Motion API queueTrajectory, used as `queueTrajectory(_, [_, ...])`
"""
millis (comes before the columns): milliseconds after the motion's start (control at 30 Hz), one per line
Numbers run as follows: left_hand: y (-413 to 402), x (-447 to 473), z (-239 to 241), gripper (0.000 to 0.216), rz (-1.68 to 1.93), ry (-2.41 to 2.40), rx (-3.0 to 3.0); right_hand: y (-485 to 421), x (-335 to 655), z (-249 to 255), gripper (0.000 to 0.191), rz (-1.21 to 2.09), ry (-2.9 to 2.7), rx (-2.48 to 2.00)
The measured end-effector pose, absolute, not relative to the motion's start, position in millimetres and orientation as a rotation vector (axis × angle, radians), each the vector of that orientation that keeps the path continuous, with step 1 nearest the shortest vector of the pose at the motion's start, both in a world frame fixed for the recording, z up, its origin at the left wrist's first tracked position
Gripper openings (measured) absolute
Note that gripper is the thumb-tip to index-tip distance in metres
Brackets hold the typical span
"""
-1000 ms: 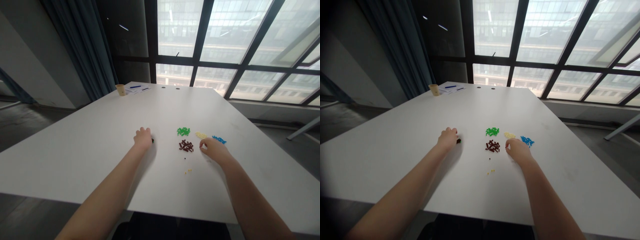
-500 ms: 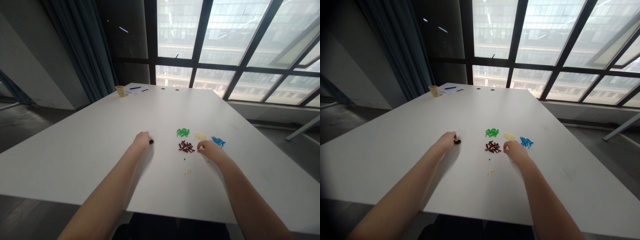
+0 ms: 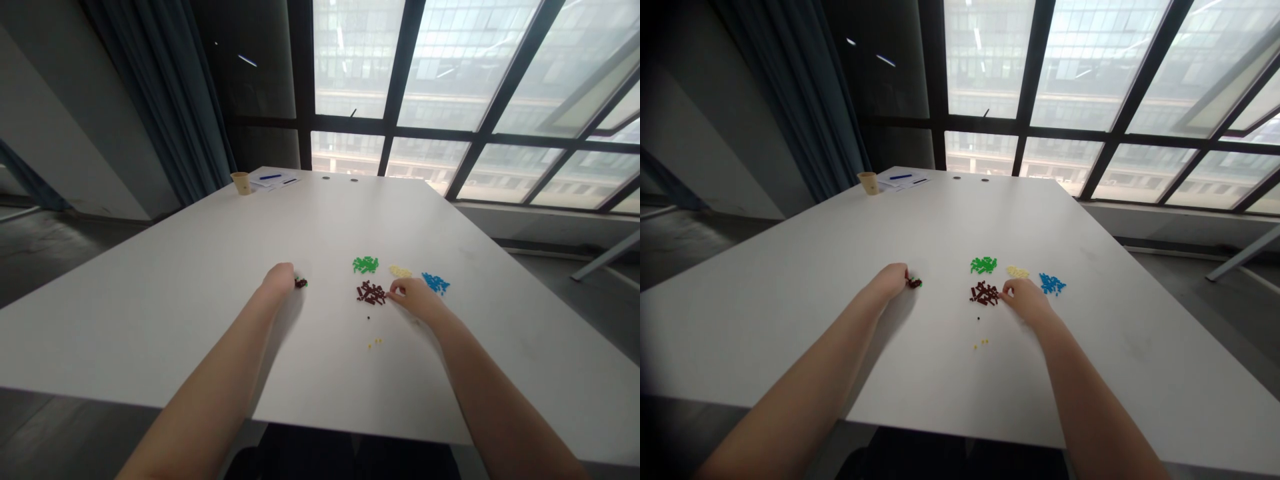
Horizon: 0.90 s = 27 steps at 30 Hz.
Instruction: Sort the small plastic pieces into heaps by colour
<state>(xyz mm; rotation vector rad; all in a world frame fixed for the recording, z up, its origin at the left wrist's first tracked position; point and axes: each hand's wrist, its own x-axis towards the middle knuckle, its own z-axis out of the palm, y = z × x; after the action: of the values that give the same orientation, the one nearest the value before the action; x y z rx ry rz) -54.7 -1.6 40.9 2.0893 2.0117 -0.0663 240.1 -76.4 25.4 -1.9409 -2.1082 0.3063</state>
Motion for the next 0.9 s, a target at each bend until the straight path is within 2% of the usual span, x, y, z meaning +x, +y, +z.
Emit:
queueTrajectory(200, [-1.5, -53.9, 41.2, 0.008, -0.018, 1.982, 2.103, -76.7, 240.2, 27.0, 0.025, 0.315, -2.112, -1.886])
queueTrajectory(367, [1.2, -52.6, 45.4, 0.011, 0.289, 1.912, 2.011, -78.1, 238.0, 28.9, 0.025, 0.353, -2.082, -1.897])
queueTrajectory(500, [-8.4, -42.1, 54.8, 0.008, 0.492, 1.494, 1.715, -79.4, 233.9, 32.9, 0.025, 0.327, -2.072, -1.875])
queueTrajectory(633, [-24.1, -25.3, 59.7, 0.019, 0.682, 0.992, 1.289, -81.3, 225.8, 36.9, 0.025, 0.307, -2.056, -1.762])
queueTrajectory(900, [-42.9, 11.3, 35.1, 0.035, 0.827, 0.794, 1.024, -91.3, 197.0, 42.5, 0.017, 0.326, -2.011, -1.375])
